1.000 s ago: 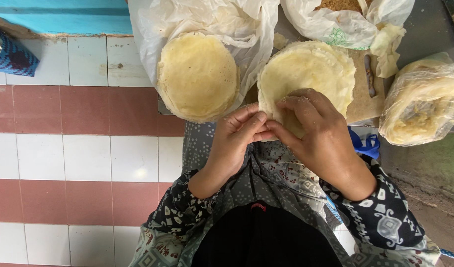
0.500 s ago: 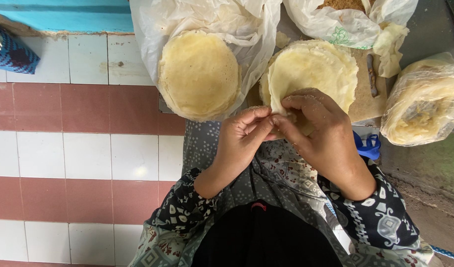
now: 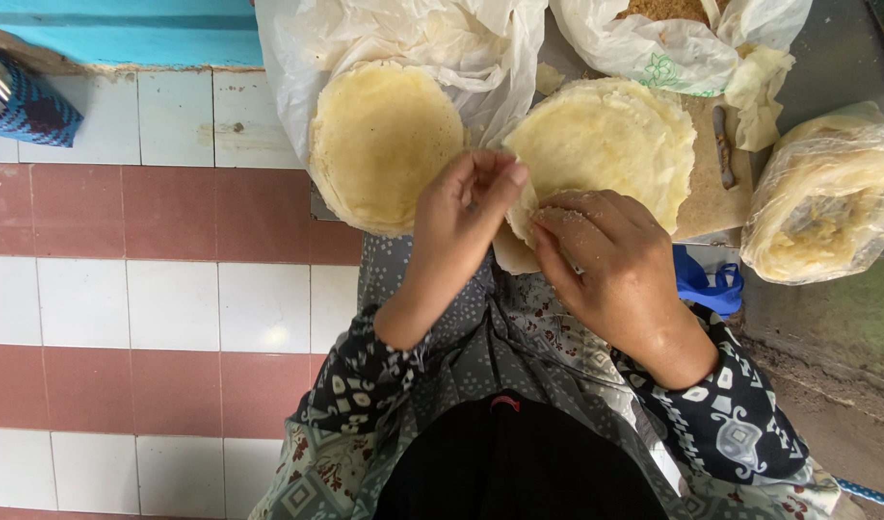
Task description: The person sits on the floor and peels thin, pliable sheets off round stacked dough discs one at a time, pulling each thin layer free by hand and setting the separated sheets onto a pile beside them, working through the stack of discs.
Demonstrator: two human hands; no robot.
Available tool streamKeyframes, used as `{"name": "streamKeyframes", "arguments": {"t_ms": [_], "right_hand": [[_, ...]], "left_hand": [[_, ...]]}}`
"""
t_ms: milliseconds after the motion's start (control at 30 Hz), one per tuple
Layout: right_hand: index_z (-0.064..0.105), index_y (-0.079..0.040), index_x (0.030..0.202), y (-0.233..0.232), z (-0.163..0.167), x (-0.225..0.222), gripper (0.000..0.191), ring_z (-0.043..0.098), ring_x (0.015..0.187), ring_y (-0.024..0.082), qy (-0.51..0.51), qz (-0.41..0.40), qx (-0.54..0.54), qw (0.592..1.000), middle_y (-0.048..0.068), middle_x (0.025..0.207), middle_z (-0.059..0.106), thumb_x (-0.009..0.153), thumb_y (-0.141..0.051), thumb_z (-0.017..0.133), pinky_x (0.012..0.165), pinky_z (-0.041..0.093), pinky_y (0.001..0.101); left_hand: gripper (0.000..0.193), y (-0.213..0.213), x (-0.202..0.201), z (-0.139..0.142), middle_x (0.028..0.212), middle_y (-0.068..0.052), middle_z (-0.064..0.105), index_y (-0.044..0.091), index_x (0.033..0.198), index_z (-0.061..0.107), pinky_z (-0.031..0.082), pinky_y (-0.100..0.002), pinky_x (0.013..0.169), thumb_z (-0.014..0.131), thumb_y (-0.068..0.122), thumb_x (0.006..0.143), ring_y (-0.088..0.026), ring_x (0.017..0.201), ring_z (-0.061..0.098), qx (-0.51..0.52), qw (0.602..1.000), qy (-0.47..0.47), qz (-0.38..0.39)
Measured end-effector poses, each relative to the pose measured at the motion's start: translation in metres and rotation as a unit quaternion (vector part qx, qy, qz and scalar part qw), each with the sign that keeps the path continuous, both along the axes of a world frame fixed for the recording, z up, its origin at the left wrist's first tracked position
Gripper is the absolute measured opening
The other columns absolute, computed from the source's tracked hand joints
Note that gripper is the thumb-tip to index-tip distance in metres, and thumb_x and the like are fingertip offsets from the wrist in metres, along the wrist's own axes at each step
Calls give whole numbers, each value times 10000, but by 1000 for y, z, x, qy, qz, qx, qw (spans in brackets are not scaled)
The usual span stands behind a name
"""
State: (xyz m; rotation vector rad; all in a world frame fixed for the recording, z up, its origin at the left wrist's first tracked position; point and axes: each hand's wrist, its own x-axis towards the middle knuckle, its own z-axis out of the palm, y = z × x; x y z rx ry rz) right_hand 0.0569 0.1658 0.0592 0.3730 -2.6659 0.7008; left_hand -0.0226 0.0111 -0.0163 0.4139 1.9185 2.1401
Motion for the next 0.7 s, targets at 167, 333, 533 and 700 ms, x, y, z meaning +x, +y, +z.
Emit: {"name": "streamKeyframes", "arguments": {"t_ms": [167,333,533,700], "right_hand": [[722,5,1022,3,-3,4,141,711,964,328,-18,-25,-52,998,151,1070,719,899,-24,782,838,576,411],[712,30,1146,8,-7,5,123,725,1030,194,-61,-93,-238,965,126,1126,725,1023,21,710,911,589,305],[678,49,1176,6,-7,6,162,696,1057,136,-91,-96,-353,926,110,1178,696,1021,9,699,946,596,263],[691,48,1106,3,-9,10,163,696,981,145,-81,-120,-305,941,122,1122,709,963,21,762,879,587,264]], "left_hand": [[327,-5,-16,-1,933,-1,698,8,1212,675,515,-192,593,711,236,980,-42,751,615,-2,994,-108,-31],[353,-11,3,-5,970,-74,747,10,1282,650,629,-253,682,714,171,974,-103,803,714,113,975,-176,-71],[206,-1,34,-2,1019,-96,759,-24,1205,674,677,-301,760,685,87,1033,-149,886,756,127,979,-137,-76],[220,2,45,11,1086,-59,737,-32,1212,640,657,-286,807,640,86,1026,-123,986,742,110,975,-156,-116]]}}
